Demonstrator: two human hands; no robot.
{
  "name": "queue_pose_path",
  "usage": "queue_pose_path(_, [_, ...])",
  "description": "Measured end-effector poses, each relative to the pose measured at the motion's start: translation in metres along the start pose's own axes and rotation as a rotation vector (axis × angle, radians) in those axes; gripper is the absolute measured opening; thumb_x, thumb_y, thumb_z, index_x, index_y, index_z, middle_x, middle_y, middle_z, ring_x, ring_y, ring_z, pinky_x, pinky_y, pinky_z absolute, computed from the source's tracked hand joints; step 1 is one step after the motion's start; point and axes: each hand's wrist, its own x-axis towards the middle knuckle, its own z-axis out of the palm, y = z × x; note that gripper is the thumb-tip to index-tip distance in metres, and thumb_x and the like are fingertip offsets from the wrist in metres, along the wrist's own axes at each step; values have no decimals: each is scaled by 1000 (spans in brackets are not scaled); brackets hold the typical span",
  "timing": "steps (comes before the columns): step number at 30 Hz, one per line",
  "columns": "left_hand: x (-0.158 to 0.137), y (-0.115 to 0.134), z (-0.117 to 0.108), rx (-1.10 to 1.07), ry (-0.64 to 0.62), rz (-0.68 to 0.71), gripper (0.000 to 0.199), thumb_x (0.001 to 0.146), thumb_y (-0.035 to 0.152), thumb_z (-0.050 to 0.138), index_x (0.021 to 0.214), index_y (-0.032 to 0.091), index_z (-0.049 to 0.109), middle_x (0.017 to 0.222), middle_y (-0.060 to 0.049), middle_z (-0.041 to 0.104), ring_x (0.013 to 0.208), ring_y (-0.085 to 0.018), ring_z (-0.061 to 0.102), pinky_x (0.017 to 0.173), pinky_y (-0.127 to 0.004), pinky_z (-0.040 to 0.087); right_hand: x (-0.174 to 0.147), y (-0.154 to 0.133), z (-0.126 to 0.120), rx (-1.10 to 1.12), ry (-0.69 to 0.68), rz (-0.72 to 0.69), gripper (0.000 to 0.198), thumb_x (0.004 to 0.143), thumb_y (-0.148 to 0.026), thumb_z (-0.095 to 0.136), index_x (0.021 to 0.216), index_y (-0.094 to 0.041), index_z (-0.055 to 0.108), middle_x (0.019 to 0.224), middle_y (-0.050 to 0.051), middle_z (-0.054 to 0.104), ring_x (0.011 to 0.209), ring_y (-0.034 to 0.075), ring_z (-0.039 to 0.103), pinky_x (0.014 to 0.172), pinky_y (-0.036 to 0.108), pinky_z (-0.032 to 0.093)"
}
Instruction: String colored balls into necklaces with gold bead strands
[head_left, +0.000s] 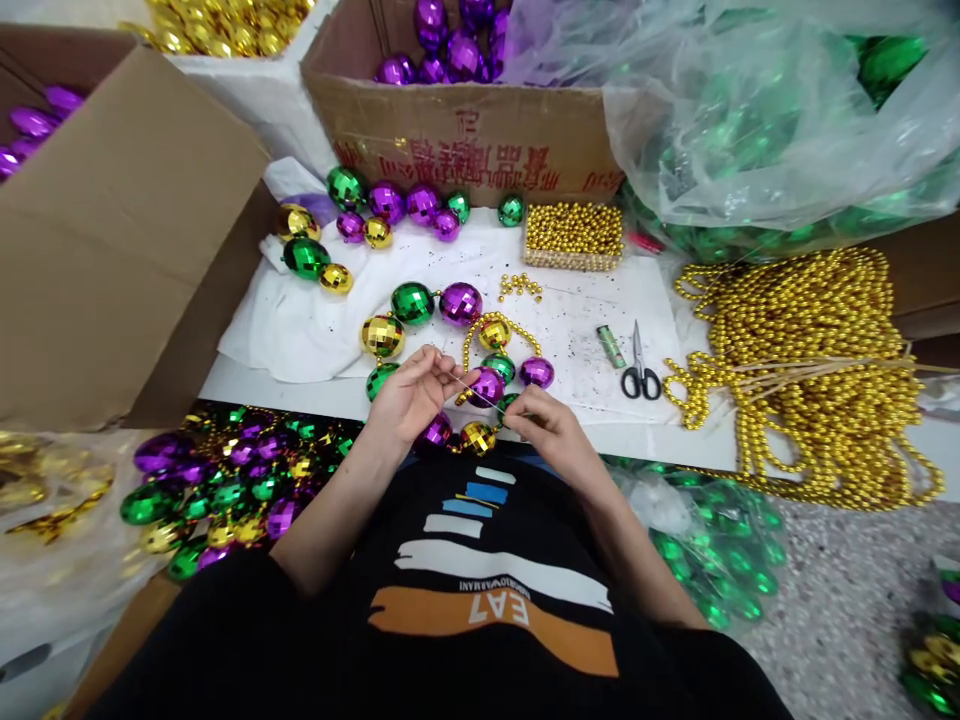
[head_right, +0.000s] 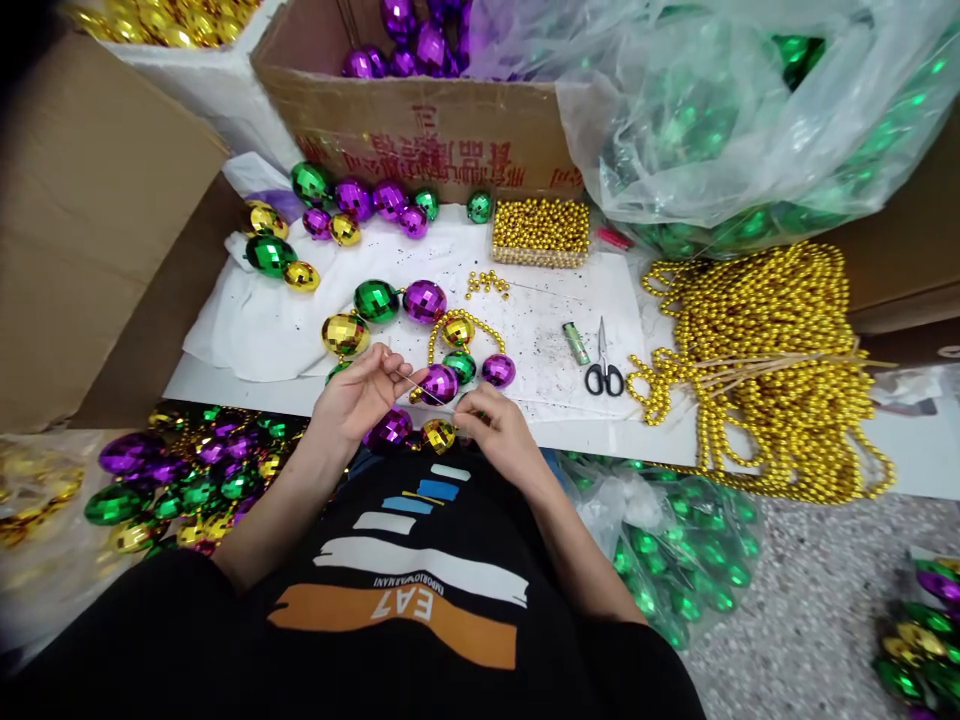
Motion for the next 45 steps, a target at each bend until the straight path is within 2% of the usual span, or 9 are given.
queue_pose_path(4, [2,0,11,-91,57,-10,25,96,14,46,72,15,54,66,2,53,62,-7,58,82,-27,59,6,-12,0,745,18,47,25,82,-42,69,77,-22,54,110,4,57,84,17,56,54,25,40])
queue_pose_path(6, [4,0,15,-104,70,-24,28,98,14,43,72,15,54,66,2,53,57,-6,54,76,-24,58,11,-15,4,895,19,25,28,80,-43,72,77,-23,53,102,3,58,85,17,57,53,23,40])
queue_pose_path(10, [8,-2,15,-70,74,-17,28,96,12,44,70,15,53,66,2,53,52,-5,49,69,-23,56,21,-8,12,895,32,38,26,81,-39,72,76,-22,52,68,-1,47,71,15,54,57,24,44])
queue_pose_path(24, [24,-8,0,-18,83,-13,25,91,6,45,68,15,50,61,1,53,52,-8,49,62,-24,50,33,13,6,874,170,121,29,80,-34,72,71,-21,47,66,-3,46,65,12,53,59,24,45])
queue_pose_path(28, [43,-23,-10,-35,192,-79,25,91,5,45,69,15,50,60,0,54,51,-8,50,64,-24,51,36,27,7,644,260,108,29,85,-39,65,73,-21,46,67,-3,48,64,13,52,60,26,43])
queue_pose_path(31, [52,-27,-9,-25,257,-99,23,90,6,47,69,15,50,60,0,56,53,-9,53,66,-25,52,36,30,8,112,324,-20,23,91,-37,55,75,-22,48,68,-2,48,66,15,47,64,29,39])
queue_pose_path(36, [58,-24,-11,18,341,-180,24,88,6,51,66,16,48,58,0,56,53,-10,55,68,-26,53,38,29,4,-580,134,-141,20,92,-21,47,73,-22,47,70,4,48,77,22,42,69,33,32])
queue_pose_path(41, [58,-21,-18,71,241,-174,23,87,7,52,66,16,47,58,1,55,48,-8,49,64,-25,52,41,32,5,-708,48,-175,18,90,-12,45,75,-21,51,73,6,53,77,23,41,72,35,30])
queue_pose_path(45, [56,-15,-21,146,171,-150,22,86,9,54,66,15,46,58,2,55,48,-7,48,61,-24,51,42,31,-1,-478,31,-88,18,90,-18,49,72,-21,51,70,3,52,74,20,44,70,32,32])
